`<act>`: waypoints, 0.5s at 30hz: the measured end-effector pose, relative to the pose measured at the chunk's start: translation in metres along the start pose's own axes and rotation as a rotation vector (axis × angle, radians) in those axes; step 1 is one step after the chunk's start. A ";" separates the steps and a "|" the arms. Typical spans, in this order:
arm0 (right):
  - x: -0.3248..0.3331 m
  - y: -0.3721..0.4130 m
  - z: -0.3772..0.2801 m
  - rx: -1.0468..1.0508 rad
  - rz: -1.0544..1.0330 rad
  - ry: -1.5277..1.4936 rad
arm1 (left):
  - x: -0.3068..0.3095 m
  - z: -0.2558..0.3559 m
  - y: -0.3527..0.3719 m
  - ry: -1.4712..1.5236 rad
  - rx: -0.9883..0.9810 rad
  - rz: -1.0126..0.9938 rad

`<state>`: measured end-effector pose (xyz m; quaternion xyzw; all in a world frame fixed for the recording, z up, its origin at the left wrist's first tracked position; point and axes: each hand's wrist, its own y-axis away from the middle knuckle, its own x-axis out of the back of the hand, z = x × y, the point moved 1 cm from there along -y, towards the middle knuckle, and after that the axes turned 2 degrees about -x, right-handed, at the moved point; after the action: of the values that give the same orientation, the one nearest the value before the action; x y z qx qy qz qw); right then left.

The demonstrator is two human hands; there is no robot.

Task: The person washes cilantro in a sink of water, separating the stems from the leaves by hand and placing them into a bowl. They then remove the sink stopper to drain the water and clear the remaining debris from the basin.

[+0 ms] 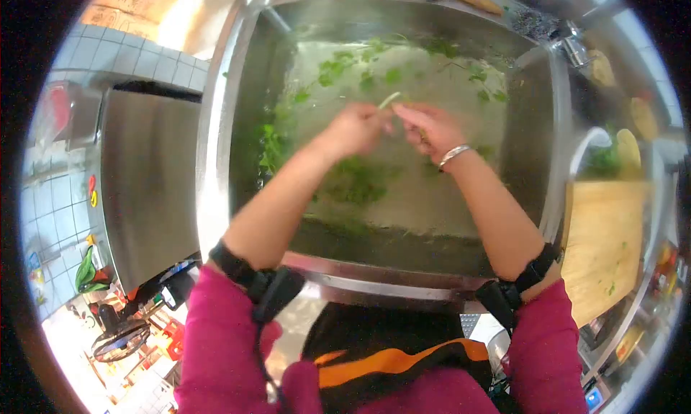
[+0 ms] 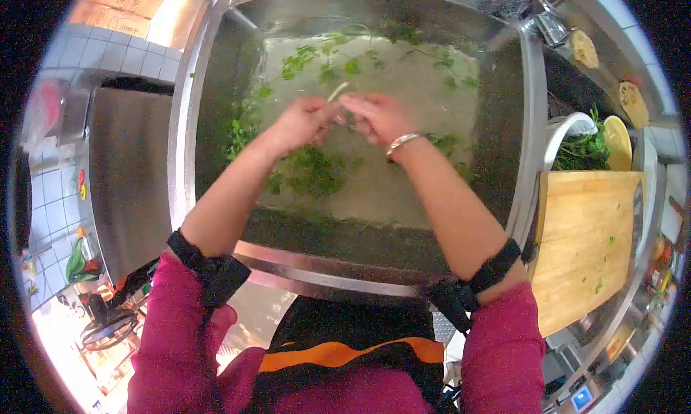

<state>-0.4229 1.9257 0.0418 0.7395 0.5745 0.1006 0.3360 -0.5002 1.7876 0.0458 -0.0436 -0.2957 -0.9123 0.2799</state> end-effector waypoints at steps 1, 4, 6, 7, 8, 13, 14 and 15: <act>-0.001 0.000 0.002 -0.067 -0.083 -0.062 | -0.009 0.002 -0.006 0.003 -0.010 -0.011; 0.005 -0.009 0.011 -0.098 0.106 -0.067 | -0.034 -0.008 -0.017 -0.018 -0.110 0.004; 0.025 -0.035 0.039 -0.071 0.188 -0.027 | -0.044 -0.026 -0.021 -0.059 0.102 -0.169; 0.038 -0.047 0.048 -0.042 0.272 0.010 | -0.048 -0.027 -0.013 -0.141 0.165 -0.251; 0.058 -0.060 0.060 -0.019 0.362 0.082 | -0.055 -0.029 0.000 -0.221 0.232 -0.337; 0.155 -0.100 0.095 -0.010 0.713 0.432 | -0.056 -0.056 0.056 -0.555 0.015 -0.675; 0.156 -0.094 0.085 0.003 0.712 0.421 | -0.043 -0.030 0.068 -0.477 0.133 -0.566; 0.152 -0.085 0.072 0.031 0.695 0.407 | -0.030 -0.008 0.079 -0.399 0.246 -0.456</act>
<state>-0.4027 2.0472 -0.1005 0.8599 0.3463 0.3438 0.1500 -0.4322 1.7450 0.0721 -0.1199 -0.4549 -0.8824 0.0079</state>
